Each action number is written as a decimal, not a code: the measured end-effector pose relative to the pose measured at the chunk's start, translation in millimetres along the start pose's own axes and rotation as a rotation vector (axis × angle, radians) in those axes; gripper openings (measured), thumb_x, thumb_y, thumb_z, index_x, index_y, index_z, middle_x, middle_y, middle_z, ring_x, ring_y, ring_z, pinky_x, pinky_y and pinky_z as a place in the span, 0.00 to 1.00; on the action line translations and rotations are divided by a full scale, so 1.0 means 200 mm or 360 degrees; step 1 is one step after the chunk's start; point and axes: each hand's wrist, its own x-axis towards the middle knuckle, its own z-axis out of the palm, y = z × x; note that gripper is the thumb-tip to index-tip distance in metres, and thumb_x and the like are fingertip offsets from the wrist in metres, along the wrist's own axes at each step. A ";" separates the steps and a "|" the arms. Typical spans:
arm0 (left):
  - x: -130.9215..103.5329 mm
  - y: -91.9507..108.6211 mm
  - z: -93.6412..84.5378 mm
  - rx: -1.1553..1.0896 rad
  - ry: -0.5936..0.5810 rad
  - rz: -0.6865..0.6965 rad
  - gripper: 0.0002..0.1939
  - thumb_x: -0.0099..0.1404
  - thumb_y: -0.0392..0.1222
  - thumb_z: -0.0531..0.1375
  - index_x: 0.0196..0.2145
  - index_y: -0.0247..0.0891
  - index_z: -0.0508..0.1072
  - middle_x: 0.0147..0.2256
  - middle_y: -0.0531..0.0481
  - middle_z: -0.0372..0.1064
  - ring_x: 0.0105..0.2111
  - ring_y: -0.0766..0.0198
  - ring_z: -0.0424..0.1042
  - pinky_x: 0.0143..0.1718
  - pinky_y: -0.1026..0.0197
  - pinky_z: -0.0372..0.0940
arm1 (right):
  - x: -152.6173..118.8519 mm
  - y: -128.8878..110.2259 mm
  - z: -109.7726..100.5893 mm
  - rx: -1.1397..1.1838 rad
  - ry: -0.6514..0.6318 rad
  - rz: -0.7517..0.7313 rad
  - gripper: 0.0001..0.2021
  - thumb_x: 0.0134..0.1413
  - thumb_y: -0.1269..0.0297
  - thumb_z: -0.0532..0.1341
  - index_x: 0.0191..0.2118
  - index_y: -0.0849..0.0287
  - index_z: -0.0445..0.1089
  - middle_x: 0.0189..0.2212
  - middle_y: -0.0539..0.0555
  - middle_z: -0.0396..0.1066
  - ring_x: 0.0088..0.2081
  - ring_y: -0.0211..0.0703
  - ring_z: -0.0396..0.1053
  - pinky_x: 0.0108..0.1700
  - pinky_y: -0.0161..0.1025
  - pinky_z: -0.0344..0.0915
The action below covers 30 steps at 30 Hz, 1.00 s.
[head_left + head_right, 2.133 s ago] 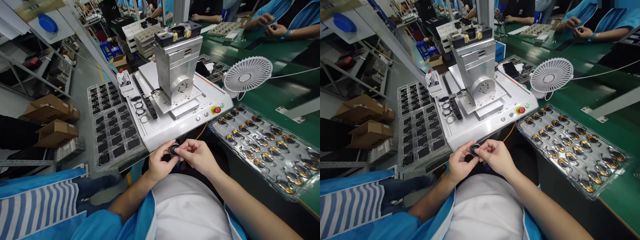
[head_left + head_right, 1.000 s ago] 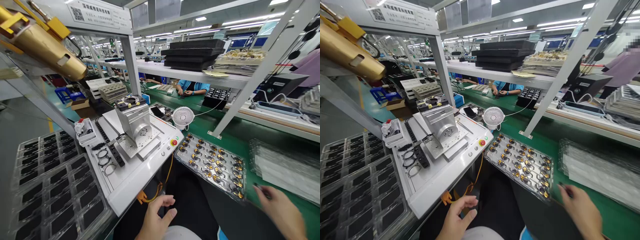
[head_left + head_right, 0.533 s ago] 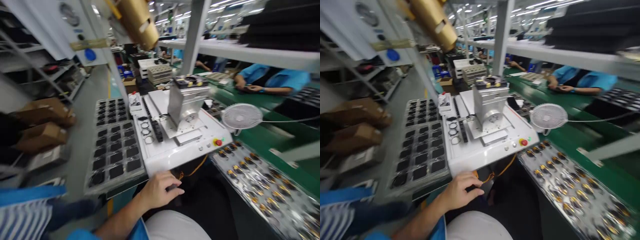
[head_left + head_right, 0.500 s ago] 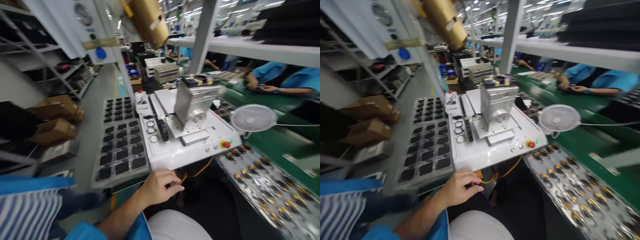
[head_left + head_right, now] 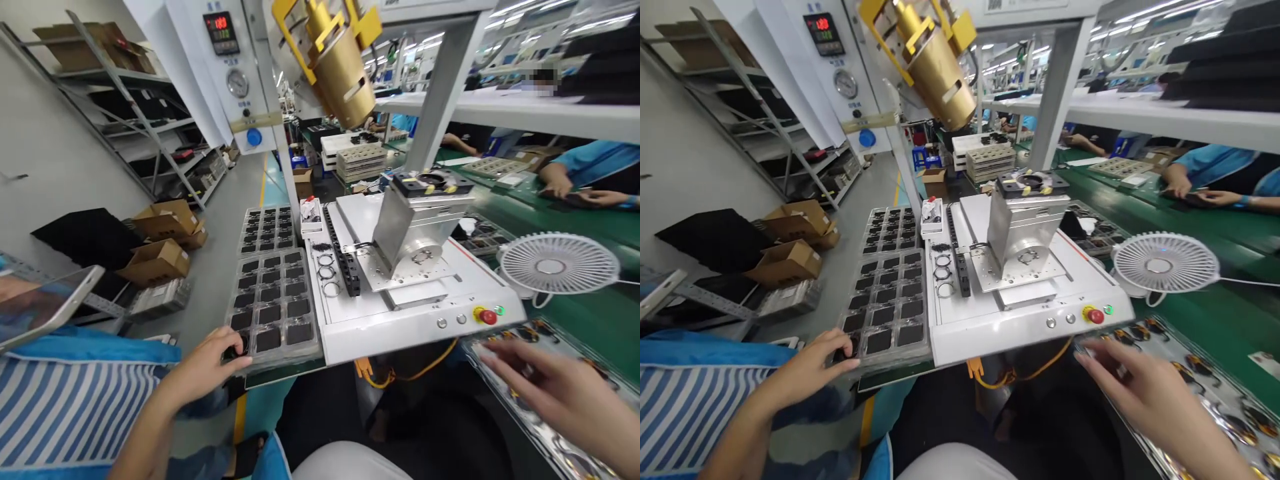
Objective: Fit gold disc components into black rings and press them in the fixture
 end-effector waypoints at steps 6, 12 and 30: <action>0.06 -0.04 -0.07 -0.0135 -0.0083 0.0148 0.21 0.65 0.62 0.58 0.27 0.44 0.73 0.31 0.51 0.71 0.30 0.58 0.72 0.31 0.63 0.66 | 0.64 -0.55 -0.20 0.0141 0.0562 -0.0616 0.09 0.56 0.56 0.64 0.36 0.56 0.76 0.35 0.59 0.78 0.33 0.48 0.74 0.36 0.44 0.71; 0.04 -0.05 -0.05 -0.0287 0.0290 0.0314 0.20 0.68 0.59 0.57 0.28 0.43 0.71 0.48 0.45 0.75 0.48 0.52 0.76 0.48 0.58 0.71 | 1.20 -0.74 -0.30 -0.0021 -0.0096 -0.0852 0.13 0.44 0.77 0.70 0.38 0.58 0.80 0.34 0.51 0.77 0.38 0.48 0.75 0.49 0.50 0.71; 0.43 0.95 -0.15 -0.0443 0.0740 0.1924 0.02 0.69 0.34 0.62 0.37 0.38 0.72 0.53 0.36 0.74 0.54 0.55 0.75 0.53 0.54 0.72 | 0.07 -0.13 0.03 0.1218 0.0171 -0.0407 0.15 0.60 0.59 0.69 0.51 0.55 0.76 0.48 0.61 0.79 0.48 0.53 0.79 0.50 0.42 0.77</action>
